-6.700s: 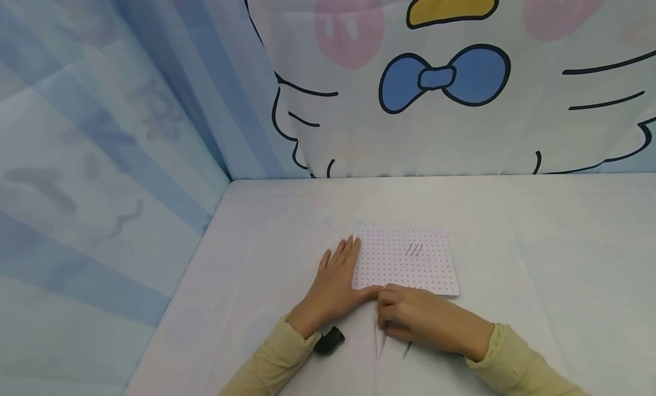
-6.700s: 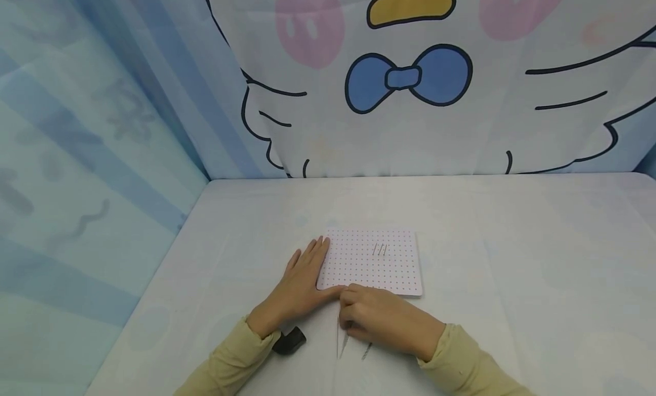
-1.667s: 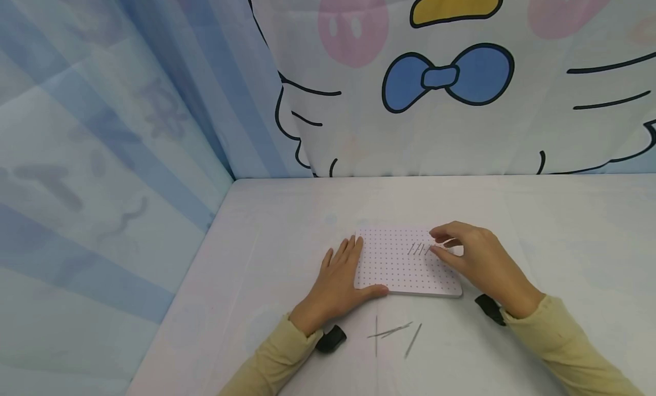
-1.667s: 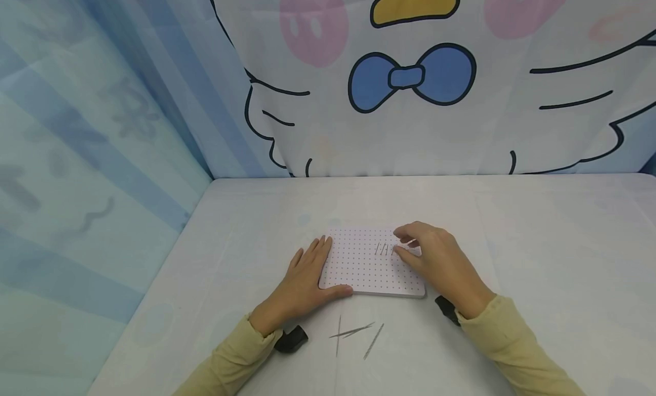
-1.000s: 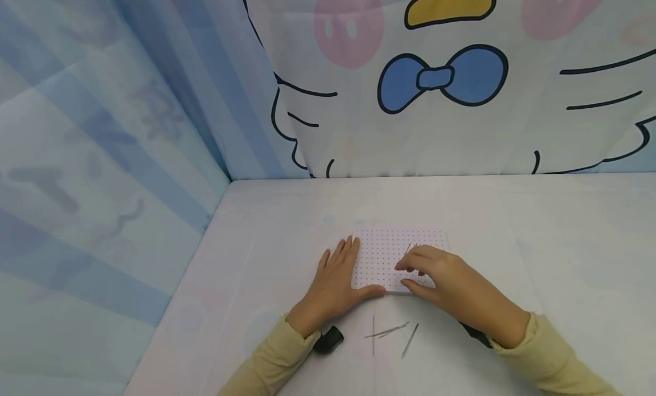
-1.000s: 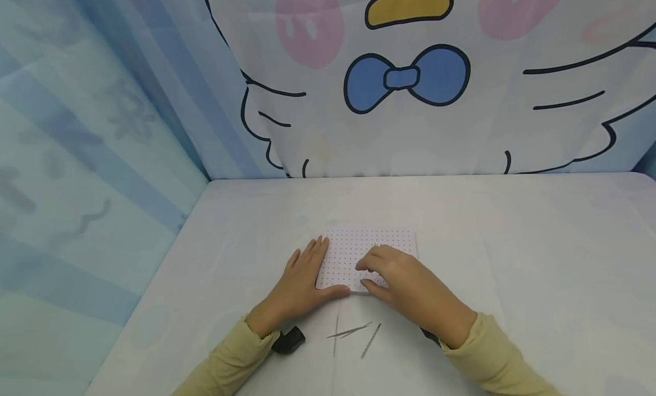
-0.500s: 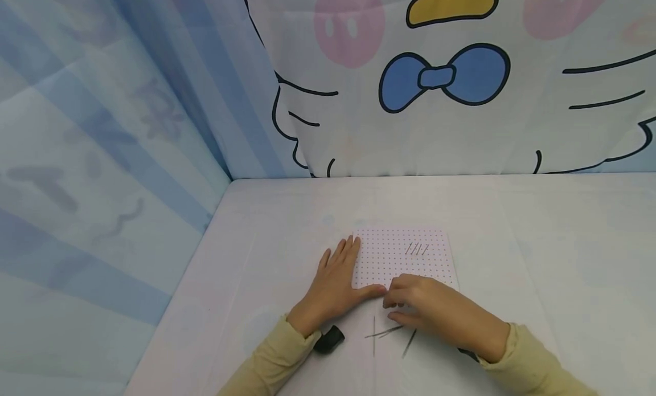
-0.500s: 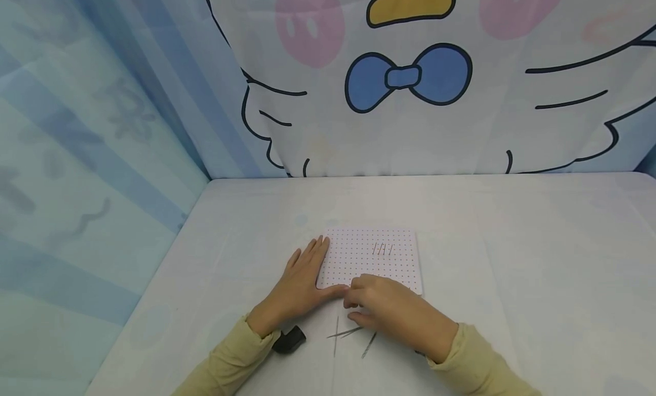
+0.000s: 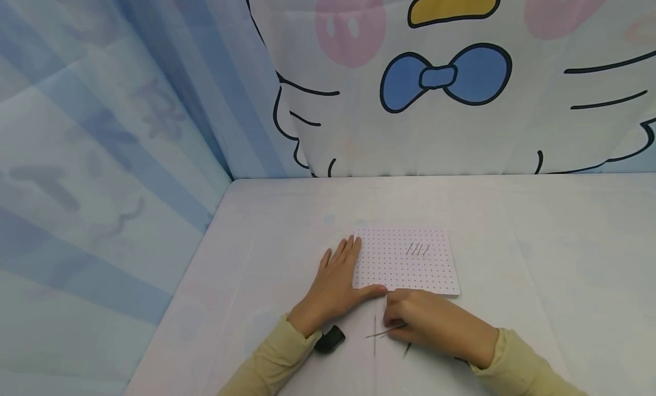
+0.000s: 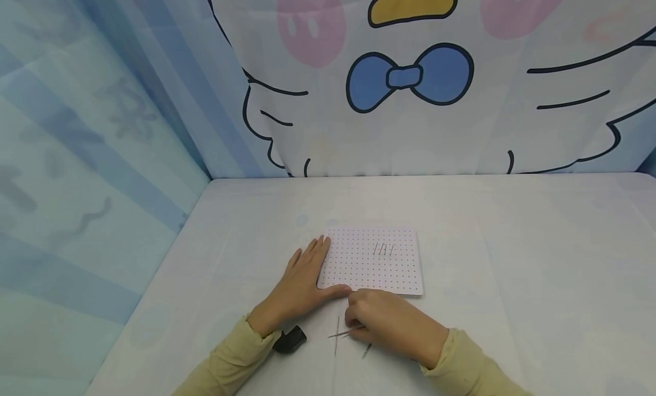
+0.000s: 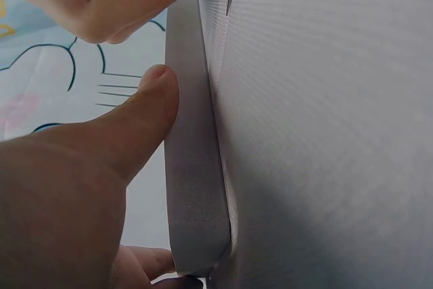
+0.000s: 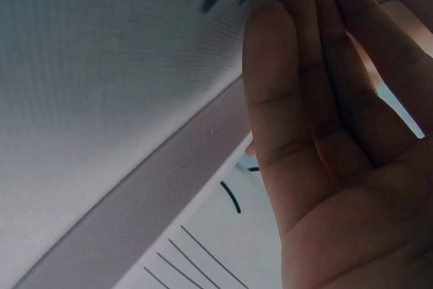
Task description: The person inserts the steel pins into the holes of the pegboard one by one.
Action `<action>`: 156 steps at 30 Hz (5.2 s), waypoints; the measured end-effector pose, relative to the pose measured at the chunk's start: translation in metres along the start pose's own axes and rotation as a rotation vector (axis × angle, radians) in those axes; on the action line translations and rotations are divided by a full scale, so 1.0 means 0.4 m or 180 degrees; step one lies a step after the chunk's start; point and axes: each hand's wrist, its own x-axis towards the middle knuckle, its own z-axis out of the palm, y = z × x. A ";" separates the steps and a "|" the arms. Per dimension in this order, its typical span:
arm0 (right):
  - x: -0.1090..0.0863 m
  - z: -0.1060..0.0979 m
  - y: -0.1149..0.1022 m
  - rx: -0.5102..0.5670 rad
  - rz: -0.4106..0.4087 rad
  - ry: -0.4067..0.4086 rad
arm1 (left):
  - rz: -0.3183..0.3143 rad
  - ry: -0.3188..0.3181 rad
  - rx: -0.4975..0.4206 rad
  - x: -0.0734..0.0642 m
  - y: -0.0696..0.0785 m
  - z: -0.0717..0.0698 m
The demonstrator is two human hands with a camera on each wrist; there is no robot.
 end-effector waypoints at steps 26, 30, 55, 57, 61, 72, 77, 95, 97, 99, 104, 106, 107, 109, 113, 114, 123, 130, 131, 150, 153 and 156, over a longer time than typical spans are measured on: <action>0.004 0.018 -0.001 -0.0579 -0.0264 0.0195 | 0.0009 -0.0001 -0.0044 -0.003 -0.002 -0.003; 0.007 0.010 -0.005 -0.0405 -0.0196 0.0206 | -0.0001 -0.0001 -0.0053 -0.005 -0.005 -0.004; -0.006 -0.087 0.078 -0.0186 0.0185 0.1572 | -0.0063 -0.0043 0.0077 0.003 0.003 0.003; -0.007 -0.083 0.089 -0.0250 0.0277 0.1682 | -0.0063 -0.0042 0.0083 0.003 0.003 0.003; -0.008 -0.075 0.109 -0.0240 0.0413 0.1820 | -0.0059 -0.0028 0.0088 0.004 0.002 0.003; -0.005 -0.064 0.137 -0.0075 0.0621 0.1708 | -0.0060 -0.0033 0.0080 0.002 -0.001 0.001; -0.002 -0.063 0.132 -0.0052 0.0735 0.1600 | -0.0067 -0.0029 0.0076 0.001 0.000 0.001; 0.017 -0.060 0.116 -0.0097 0.1104 0.1555 | -0.0038 -0.0054 0.0064 0.003 0.001 0.000; 0.019 -0.058 0.115 -0.0107 0.1110 0.1551 | -0.0041 -0.0056 0.0049 0.003 0.000 -0.002; 0.021 -0.057 0.114 -0.0115 0.1127 0.1542 | -0.0035 -0.0052 0.0037 0.002 0.000 -0.003; 0.018 -0.060 0.109 -0.0099 0.1244 0.1421 | -0.0028 -0.0044 0.0051 0.002 0.000 -0.002; 0.015 -0.063 0.106 -0.0095 0.1307 0.1350 | -0.0047 -0.0057 0.0067 0.003 0.001 -0.002; 0.013 -0.065 0.104 -0.0094 0.1338 0.1321 | -0.0050 -0.0058 0.0080 0.003 0.001 -0.002; 0.008 -0.068 0.102 -0.0092 0.1380 0.1280 | -0.0059 -0.0056 0.0091 0.003 0.001 -0.002; -0.002 -0.072 0.099 -0.0109 0.1368 0.1254 | -0.0059 -0.0051 0.0117 0.002 0.002 -0.002; -0.004 -0.074 0.097 -0.0138 0.1346 0.1258 | -0.0060 -0.0052 0.0119 0.002 0.003 -0.002; -0.010 -0.087 0.058 -0.0353 0.0933 0.1166 | -0.0076 -0.0074 0.0072 0.003 0.000 0.001; -0.017 -0.070 0.040 -0.0542 0.0149 0.1111 | -0.0002 -0.0062 0.0022 0.005 -0.002 0.004; -0.016 -0.067 0.039 -0.0541 0.0076 0.1087 | 0.0000 -0.0063 0.0016 0.005 -0.003 0.005; -0.001 -0.010 0.011 -0.0288 -0.0031 0.0115 | -0.0042 -0.0055 0.0038 0.005 -0.006 0.007; -0.002 -0.005 0.011 -0.0301 0.0036 0.0068 | -0.0046 -0.0049 0.0035 0.005 -0.006 0.007; -0.002 -0.004 0.012 -0.0343 0.0023 0.0116 | -0.0047 -0.0052 0.0028 0.004 -0.004 0.005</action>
